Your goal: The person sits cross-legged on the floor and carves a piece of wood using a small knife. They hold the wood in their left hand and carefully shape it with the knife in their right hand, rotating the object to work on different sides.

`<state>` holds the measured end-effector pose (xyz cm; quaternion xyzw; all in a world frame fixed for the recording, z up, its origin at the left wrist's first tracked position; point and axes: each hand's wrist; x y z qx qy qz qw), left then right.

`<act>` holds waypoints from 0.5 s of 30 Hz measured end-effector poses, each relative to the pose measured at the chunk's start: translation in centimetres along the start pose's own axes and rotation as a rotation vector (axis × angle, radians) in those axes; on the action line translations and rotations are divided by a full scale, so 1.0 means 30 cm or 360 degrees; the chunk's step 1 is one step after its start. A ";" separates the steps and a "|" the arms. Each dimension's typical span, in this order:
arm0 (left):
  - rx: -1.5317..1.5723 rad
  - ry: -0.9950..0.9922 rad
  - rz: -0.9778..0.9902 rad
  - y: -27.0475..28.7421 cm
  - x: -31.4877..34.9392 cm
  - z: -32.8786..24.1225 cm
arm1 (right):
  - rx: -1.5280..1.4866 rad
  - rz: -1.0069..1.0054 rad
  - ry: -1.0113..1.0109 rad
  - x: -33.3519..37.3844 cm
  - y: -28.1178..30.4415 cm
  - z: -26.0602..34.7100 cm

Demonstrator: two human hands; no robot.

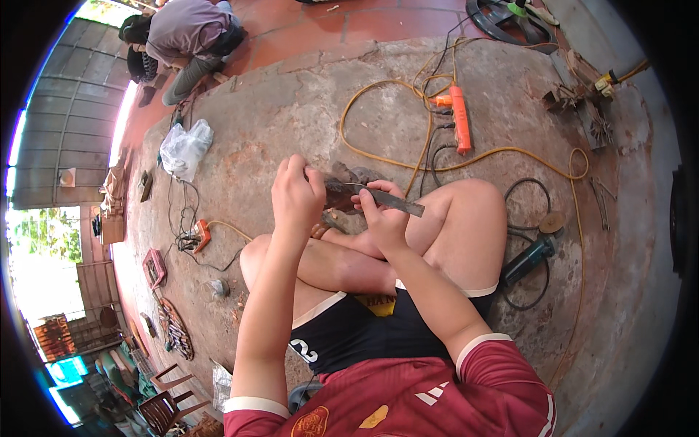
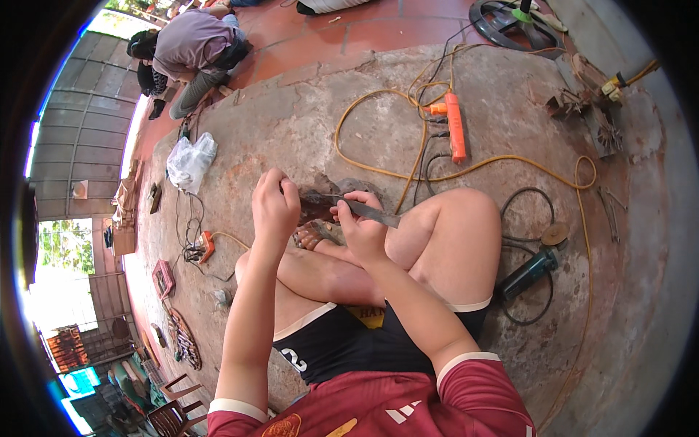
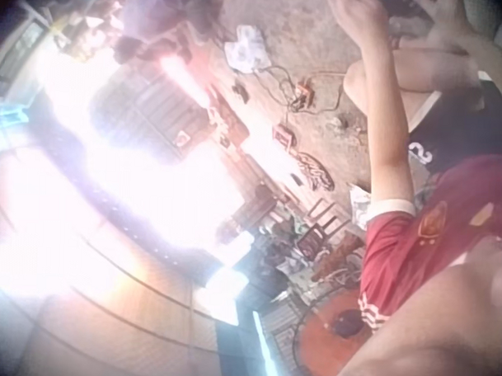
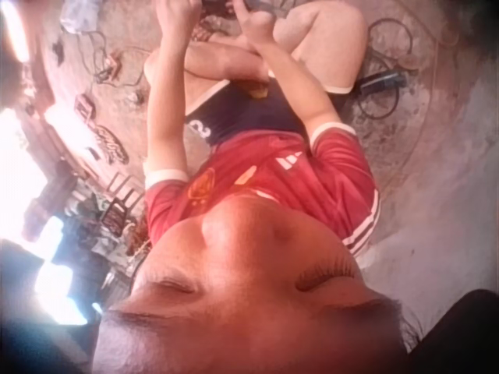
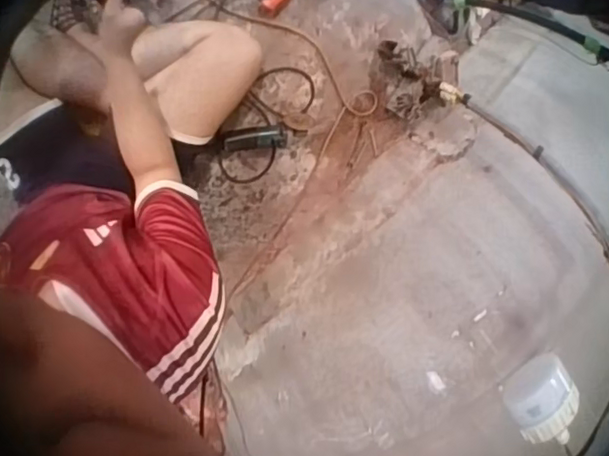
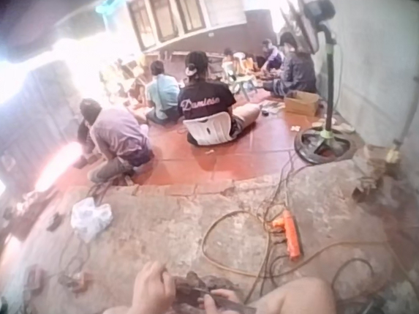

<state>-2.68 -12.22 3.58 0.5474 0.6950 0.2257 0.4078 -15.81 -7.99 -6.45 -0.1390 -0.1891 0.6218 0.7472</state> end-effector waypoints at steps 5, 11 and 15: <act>-0.0031 0.0072 0.0039 0.010 -0.006 0.007 | 0.0067 -0.0103 -0.0007 -0.034 0.040 -0.005; -0.0021 0.0098 0.0048 0.011 -0.008 0.005 | -0.0406 0.0360 -0.0552 -0.126 0.111 -0.003; 0.0008 0.0073 0.0034 0.006 -0.006 0.004 | -0.0382 0.0213 -0.0466 -0.151 0.097 -0.008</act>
Point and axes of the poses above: each hand's wrist, its own x-axis away from the middle knuckle, its own y-axis out of the back of the hand, z = x × y, and after that the axes turned 10 degrees about x, right-handed
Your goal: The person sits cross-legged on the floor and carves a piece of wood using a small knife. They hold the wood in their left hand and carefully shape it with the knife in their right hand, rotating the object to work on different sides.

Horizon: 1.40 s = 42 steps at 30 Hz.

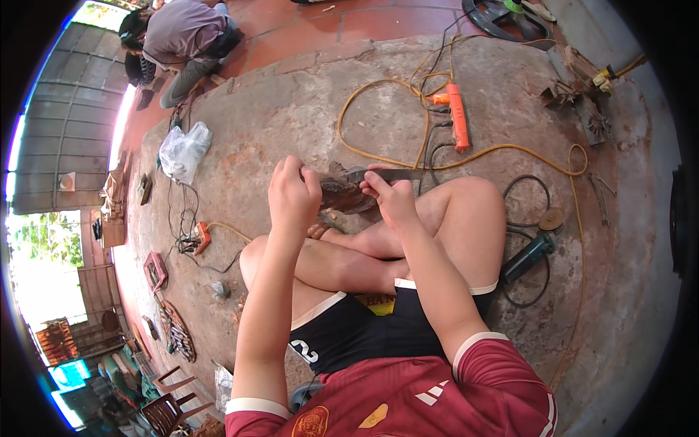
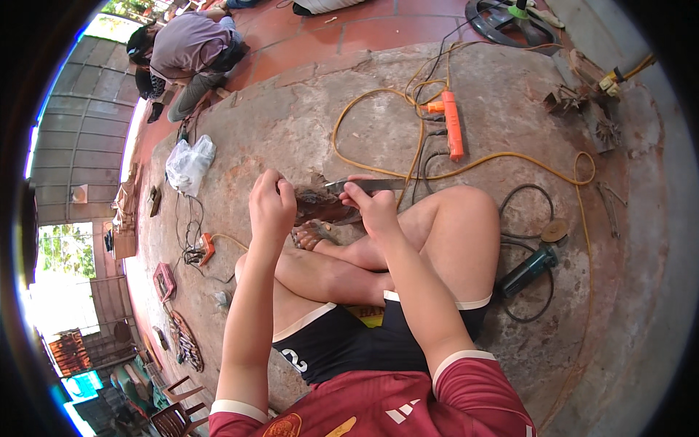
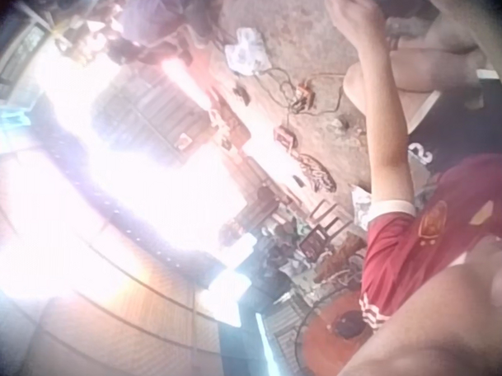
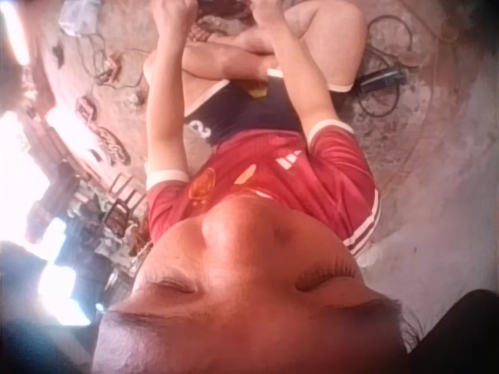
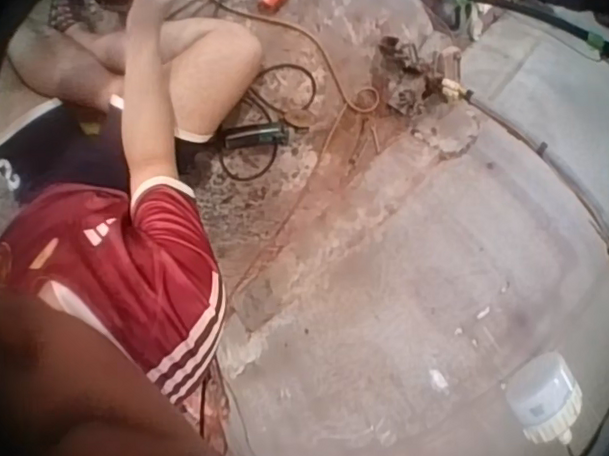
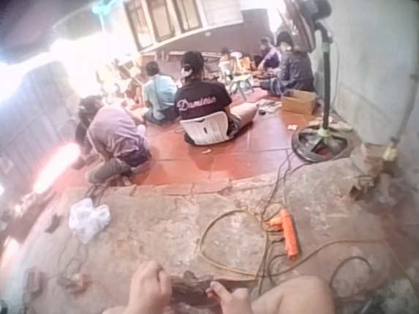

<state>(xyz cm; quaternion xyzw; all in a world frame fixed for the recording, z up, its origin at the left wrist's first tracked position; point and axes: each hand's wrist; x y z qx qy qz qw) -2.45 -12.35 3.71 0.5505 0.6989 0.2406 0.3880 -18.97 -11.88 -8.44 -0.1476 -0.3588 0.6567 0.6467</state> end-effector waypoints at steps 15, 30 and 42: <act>-0.0023 -0.0018 -0.0013 -0.001 0.001 0.002 | 0.0023 0.0238 -0.0069 -0.008 0.050 0.018; -0.0017 0.0004 -0.0012 -0.002 0.001 0.000 | 0.0065 0.0058 -0.0024 -0.035 0.037 0.027; -0.0022 -0.0026 0.0037 0.003 -0.004 0.003 | 0.0235 0.0034 0.0155 -0.041 0.005 0.052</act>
Point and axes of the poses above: each hand's wrist, its own x-axis away from the middle knuckle, its own y-axis out of the back of the hand, z = x × y, and after that the axes turned 10 degrees about x, right-handed
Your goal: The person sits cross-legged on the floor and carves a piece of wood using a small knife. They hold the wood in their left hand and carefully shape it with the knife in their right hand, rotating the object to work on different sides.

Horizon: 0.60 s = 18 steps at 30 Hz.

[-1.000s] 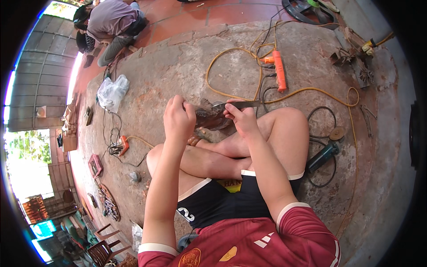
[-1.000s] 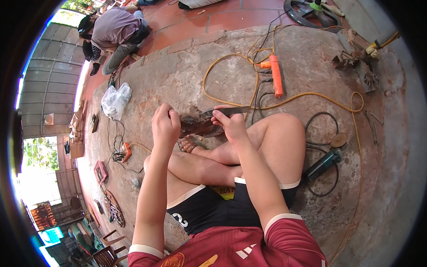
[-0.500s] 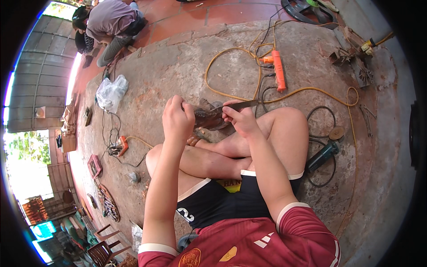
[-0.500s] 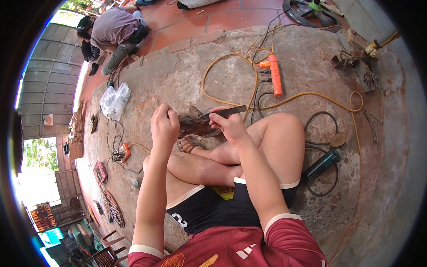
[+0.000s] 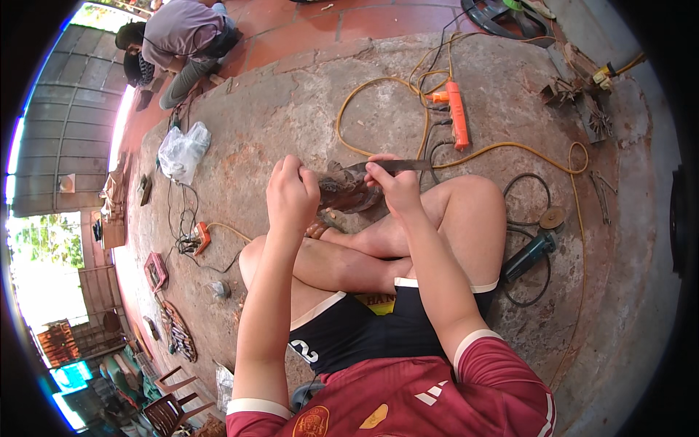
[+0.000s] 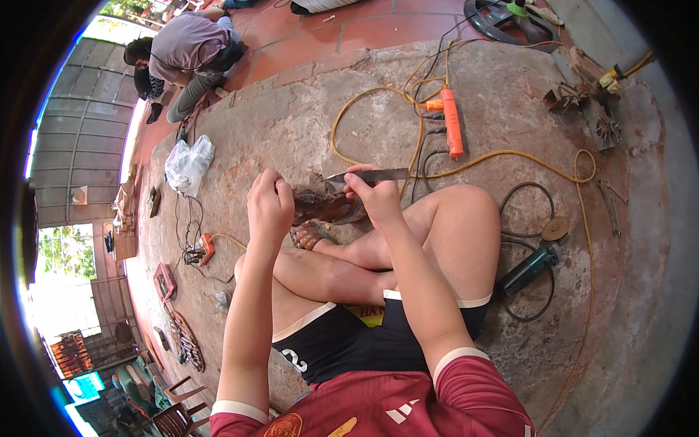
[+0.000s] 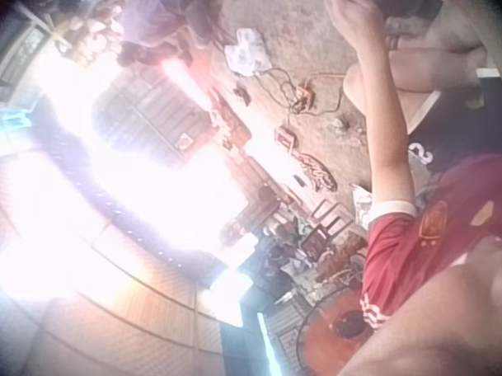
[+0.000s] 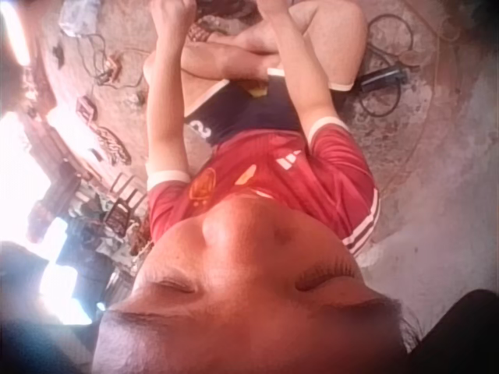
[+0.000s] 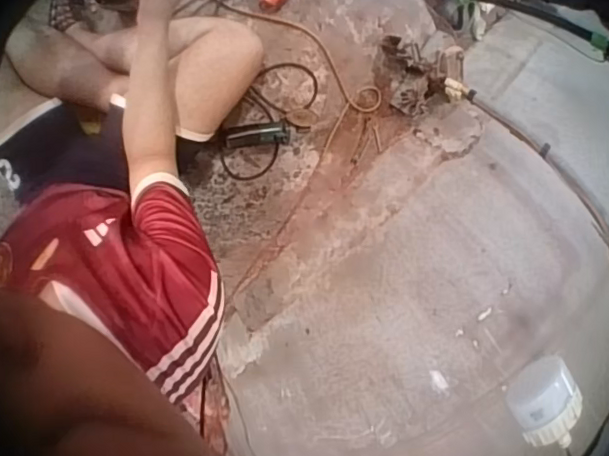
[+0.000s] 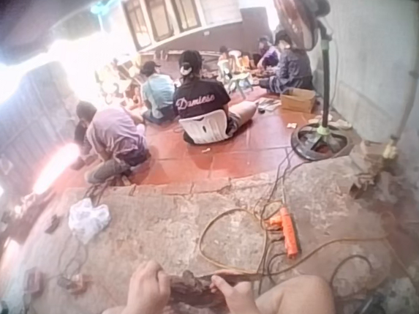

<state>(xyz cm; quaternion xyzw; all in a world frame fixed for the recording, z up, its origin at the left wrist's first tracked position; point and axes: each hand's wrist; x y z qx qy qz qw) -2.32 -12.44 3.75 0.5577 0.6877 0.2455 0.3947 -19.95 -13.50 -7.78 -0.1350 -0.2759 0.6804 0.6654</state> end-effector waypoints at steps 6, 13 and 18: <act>0.0026 0.0010 -0.0013 0.001 0.001 -0.005 | 0.0150 -0.0096 -0.0054 0.016 -0.030 0.012; 0.0012 -0.0036 0.0010 0.002 0.001 -0.005 | 0.0059 0.0188 -0.0095 0.001 -0.009 0.016; 0.0097 -0.0106 0.0203 0.032 0.005 -0.023 | 0.0329 0.0171 0.0053 -0.010 -0.006 0.051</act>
Point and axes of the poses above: each hand's wrist, its own x-axis away from the middle knuckle, its own y-axis out of the back of the hand, z = x × y, and after that the axes turned 10 degrees about x, right-handed
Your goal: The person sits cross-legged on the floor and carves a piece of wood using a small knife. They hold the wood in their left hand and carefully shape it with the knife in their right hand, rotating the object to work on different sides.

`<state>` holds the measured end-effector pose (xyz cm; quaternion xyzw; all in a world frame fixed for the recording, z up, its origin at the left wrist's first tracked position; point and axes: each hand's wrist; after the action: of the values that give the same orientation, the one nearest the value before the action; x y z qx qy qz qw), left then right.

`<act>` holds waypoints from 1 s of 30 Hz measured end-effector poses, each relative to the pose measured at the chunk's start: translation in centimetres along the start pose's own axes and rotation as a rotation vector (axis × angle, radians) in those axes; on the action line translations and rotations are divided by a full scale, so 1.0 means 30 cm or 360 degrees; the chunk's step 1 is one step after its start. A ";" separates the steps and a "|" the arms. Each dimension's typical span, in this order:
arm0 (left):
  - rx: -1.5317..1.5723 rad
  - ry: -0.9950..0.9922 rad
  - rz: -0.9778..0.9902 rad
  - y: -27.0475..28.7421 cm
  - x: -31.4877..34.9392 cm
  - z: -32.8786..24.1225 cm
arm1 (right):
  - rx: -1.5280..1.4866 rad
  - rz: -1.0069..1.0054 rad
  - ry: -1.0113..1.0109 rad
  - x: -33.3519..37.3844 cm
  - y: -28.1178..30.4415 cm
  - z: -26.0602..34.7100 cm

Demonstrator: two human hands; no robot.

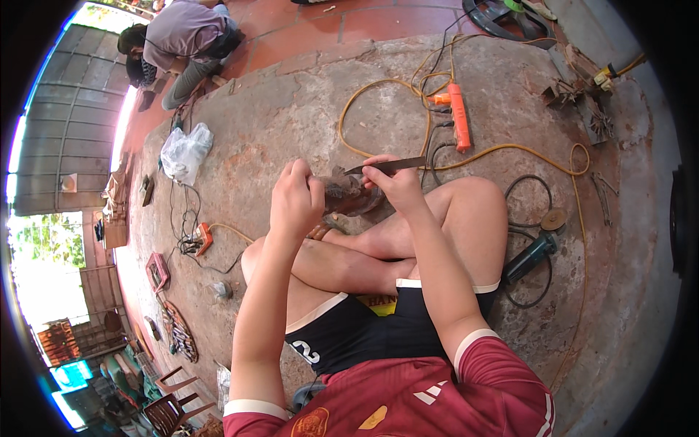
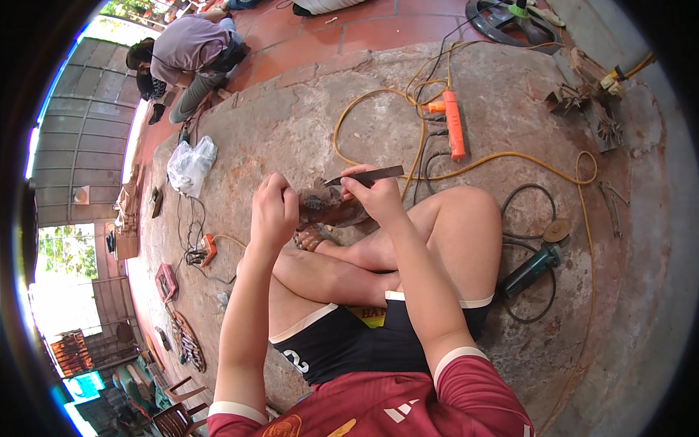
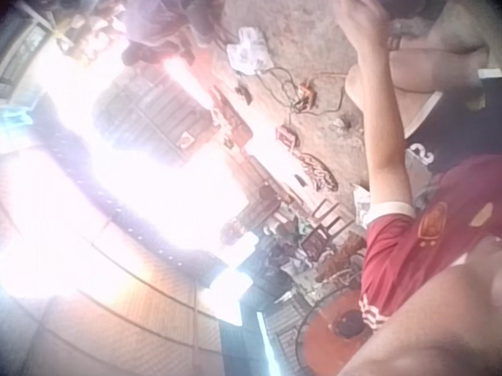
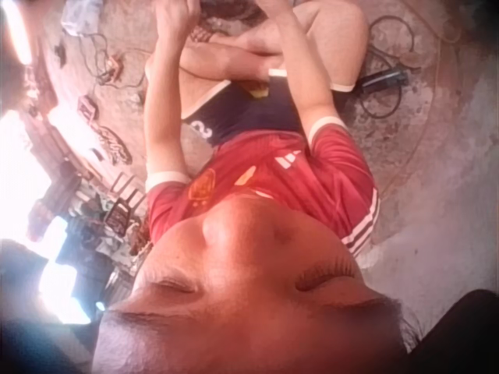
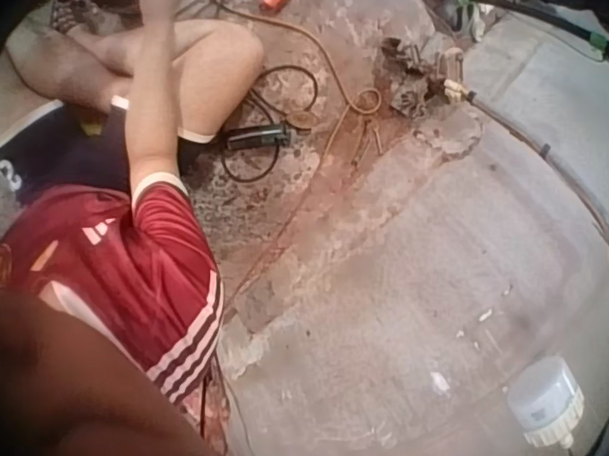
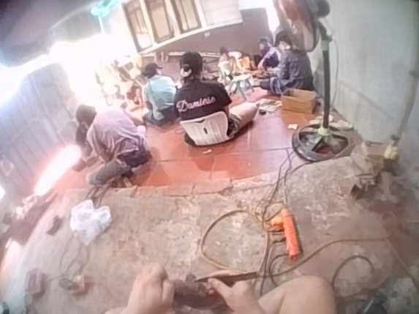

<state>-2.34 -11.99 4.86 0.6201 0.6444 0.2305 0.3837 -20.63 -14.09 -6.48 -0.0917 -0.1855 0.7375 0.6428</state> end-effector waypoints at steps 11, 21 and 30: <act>0.0060 -0.0074 -0.0062 -0.019 0.081 -0.044 | 0.0032 0.0196 -0.0131 0.007 0.040 0.008; 0.0004 -0.0074 -0.0115 -0.037 0.109 -0.061 | 0.0050 0.0132 -0.0060 0.017 0.043 0.023; 0.0012 -0.0070 -0.0130 -0.050 0.141 -0.094 | -0.0003 0.0063 -0.0013 0.008 0.035 0.014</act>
<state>-5.20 -7.54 4.51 0.5996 0.6615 0.1985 0.4044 -21.76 -14.04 -6.49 -0.0928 -0.1869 0.7503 0.6273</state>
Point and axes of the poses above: each hand's wrist, its own x-axis away from the middle knuckle, its own y-axis out of the back of the hand, z = x × y, and after that the axes turned 10 degrees about x, right-handed
